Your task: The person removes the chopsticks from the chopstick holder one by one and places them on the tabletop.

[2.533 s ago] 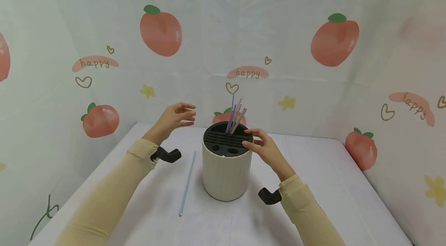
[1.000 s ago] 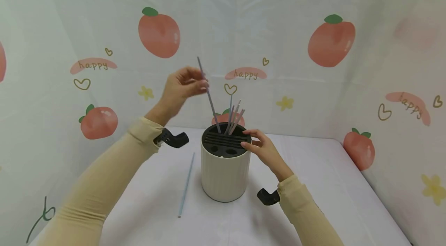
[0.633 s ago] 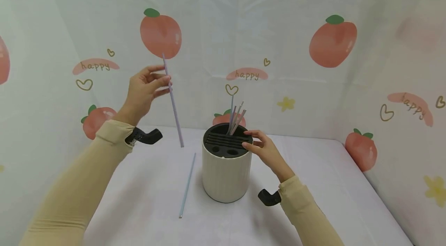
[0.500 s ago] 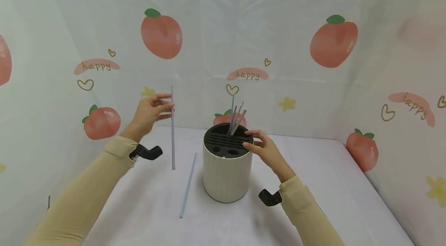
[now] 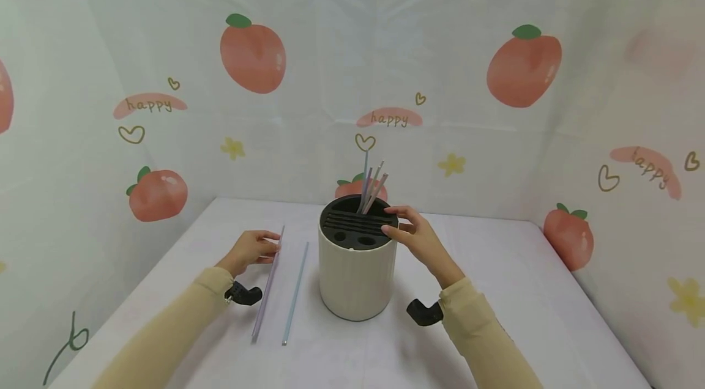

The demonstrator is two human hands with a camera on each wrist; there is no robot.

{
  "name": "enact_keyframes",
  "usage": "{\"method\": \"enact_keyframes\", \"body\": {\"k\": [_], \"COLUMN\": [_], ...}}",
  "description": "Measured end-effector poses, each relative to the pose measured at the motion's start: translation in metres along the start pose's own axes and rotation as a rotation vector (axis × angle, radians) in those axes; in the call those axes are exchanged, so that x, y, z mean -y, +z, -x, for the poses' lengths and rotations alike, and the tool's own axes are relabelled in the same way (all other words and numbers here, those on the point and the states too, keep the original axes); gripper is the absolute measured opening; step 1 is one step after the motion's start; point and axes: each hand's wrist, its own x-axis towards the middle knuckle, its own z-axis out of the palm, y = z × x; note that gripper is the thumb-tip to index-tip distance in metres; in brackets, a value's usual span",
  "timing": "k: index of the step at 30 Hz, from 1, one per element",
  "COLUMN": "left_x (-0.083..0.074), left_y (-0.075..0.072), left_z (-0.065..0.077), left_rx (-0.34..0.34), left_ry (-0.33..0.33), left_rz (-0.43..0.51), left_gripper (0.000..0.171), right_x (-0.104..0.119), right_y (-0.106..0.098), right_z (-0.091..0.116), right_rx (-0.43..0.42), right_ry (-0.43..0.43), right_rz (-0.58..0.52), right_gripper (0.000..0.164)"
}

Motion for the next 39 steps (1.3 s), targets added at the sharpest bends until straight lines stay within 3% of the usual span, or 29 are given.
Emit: {"method": "enact_keyframes", "body": {"k": [6,13,23,39], "left_x": [0.014,0.017,0.019,0.018], "left_y": [0.006,0.010,0.019,0.021], "left_z": [0.000,0.003,-0.004,-0.005], "left_rx": [-0.002,0.018,-0.045,-0.044], "left_ry": [-0.027,0.011,-0.062,-0.079], "left_rz": [-0.065,-0.124,-0.198,-0.207], "left_gripper": [0.033,0.027,0.032,0.032], "right_x": [0.000,0.000,0.000,-0.001], "right_y": [-0.001,0.000,0.000,-0.001], "right_z": [-0.001,0.000,-0.001,0.000], "right_rx": [0.004,0.012,0.012,0.008], "right_ry": [0.008,0.021,0.018,0.024], "right_rz": [0.007,0.005,0.012,0.020], "right_gripper": [0.045,0.046,0.046,0.046]}}
